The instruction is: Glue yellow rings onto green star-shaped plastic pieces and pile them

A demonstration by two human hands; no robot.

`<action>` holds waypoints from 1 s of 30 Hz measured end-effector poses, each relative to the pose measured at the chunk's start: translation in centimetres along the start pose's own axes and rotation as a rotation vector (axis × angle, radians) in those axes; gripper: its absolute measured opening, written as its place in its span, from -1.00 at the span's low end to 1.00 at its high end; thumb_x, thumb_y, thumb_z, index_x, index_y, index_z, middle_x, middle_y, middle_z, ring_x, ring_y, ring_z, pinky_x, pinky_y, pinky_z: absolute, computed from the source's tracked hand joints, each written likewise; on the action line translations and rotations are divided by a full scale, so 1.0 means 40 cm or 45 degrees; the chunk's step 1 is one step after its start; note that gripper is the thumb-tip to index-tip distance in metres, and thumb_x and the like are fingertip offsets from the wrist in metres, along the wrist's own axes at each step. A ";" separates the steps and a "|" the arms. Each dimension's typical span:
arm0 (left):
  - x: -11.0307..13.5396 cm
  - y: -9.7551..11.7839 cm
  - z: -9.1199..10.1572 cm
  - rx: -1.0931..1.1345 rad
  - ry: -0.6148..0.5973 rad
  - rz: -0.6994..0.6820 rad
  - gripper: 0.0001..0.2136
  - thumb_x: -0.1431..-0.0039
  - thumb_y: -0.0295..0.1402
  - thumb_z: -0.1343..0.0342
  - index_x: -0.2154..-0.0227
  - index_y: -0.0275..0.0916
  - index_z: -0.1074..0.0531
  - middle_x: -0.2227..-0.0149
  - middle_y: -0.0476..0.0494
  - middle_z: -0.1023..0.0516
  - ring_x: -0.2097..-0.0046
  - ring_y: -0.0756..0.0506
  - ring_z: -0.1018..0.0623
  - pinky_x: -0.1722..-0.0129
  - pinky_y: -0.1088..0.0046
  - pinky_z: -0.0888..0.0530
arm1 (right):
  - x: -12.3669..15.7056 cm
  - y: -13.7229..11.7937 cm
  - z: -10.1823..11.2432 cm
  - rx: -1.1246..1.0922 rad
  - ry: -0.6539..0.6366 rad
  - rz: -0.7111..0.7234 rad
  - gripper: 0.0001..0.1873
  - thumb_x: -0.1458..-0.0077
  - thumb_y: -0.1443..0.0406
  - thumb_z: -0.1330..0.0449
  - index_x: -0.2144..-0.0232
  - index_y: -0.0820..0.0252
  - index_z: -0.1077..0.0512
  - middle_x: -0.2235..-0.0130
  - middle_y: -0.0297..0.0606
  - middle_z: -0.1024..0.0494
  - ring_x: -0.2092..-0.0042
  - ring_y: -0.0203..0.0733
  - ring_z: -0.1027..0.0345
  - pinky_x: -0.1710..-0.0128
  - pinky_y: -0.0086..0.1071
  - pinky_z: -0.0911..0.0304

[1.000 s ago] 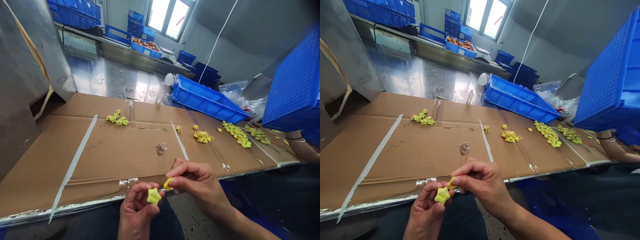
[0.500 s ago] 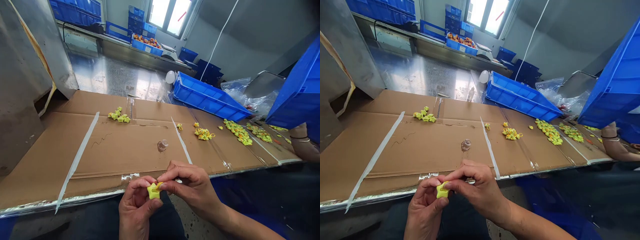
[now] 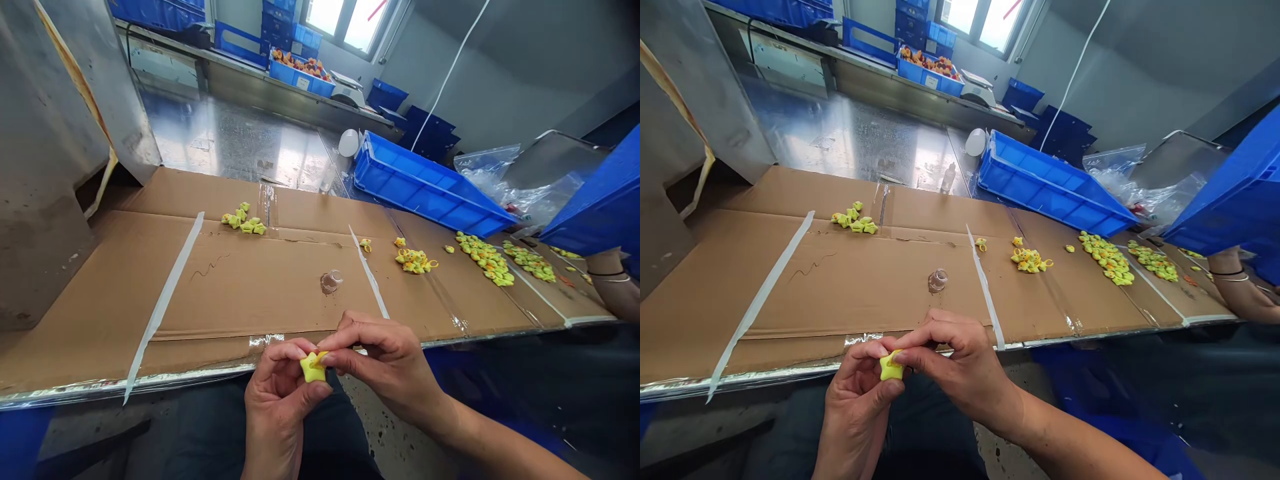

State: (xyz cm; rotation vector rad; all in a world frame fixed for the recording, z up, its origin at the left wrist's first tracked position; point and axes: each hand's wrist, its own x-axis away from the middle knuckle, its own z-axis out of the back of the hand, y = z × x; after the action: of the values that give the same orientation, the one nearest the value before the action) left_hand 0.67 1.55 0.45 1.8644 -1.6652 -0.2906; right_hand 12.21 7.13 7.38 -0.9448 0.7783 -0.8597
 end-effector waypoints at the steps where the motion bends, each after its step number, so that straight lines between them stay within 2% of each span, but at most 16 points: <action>1: -0.001 -0.001 0.001 -0.002 -0.004 -0.001 -0.71 0.25 -0.58 -0.36 0.45 -0.13 -0.47 0.33 0.01 -0.56 0.28 -0.02 -0.50 0.27 0.51 -0.43 | 0.000 0.001 0.000 0.004 -0.003 -0.001 -0.95 -0.05 0.37 -0.33 0.37 0.17 -0.60 0.51 -0.31 -0.47 0.47 -0.29 -0.31 0.49 -0.44 -0.21; 10: 0.001 -0.005 0.006 -0.042 0.020 -0.030 -0.71 0.27 -0.59 -0.37 0.45 -0.15 -0.50 0.33 0.01 -0.56 0.32 0.00 -0.50 0.31 0.54 -0.45 | 0.002 0.004 0.005 0.069 -0.075 0.007 -0.94 -0.06 0.42 -0.32 0.38 0.20 -0.59 0.51 -0.33 -0.46 0.46 -0.30 -0.32 0.46 -0.46 -0.19; 18: 0.001 -0.007 0.027 -0.202 -0.132 -0.247 -0.71 0.23 -0.62 -0.35 0.41 -0.14 -0.55 0.36 0.02 -0.56 0.33 0.01 -0.54 0.34 0.57 -0.50 | 0.012 0.002 0.007 0.126 -0.118 0.057 -0.93 -0.10 0.44 -0.28 0.37 0.24 -0.57 0.51 -0.36 -0.40 0.46 -0.33 -0.26 0.47 -0.46 -0.13; 25: 0.014 -0.013 0.032 -0.245 -0.108 -0.320 -0.69 0.23 -0.63 -0.36 0.39 -0.14 -0.55 0.39 0.04 -0.55 0.35 0.01 -0.56 0.37 0.58 -0.51 | 0.021 0.006 0.003 0.154 -0.123 0.159 -0.91 -0.09 0.50 -0.25 0.39 0.30 -0.55 0.52 -0.33 -0.42 0.47 -0.33 -0.22 0.48 -0.46 -0.10; 30: 0.020 -0.009 0.026 -0.295 -0.094 -0.406 -0.67 0.25 -0.63 -0.36 0.38 -0.13 -0.56 0.38 0.02 -0.58 0.34 -0.01 -0.57 0.36 0.58 -0.52 | 0.029 0.013 0.000 0.131 -0.068 0.240 -0.92 -0.14 0.42 -0.25 0.35 0.25 -0.56 0.52 -0.32 -0.45 0.48 -0.32 -0.26 0.48 -0.45 -0.14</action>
State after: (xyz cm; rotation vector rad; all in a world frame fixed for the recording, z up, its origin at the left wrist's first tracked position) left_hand 0.55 0.48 -0.38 1.9537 -1.3104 -0.6621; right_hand 12.86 6.27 6.70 -0.7864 0.7572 -0.7005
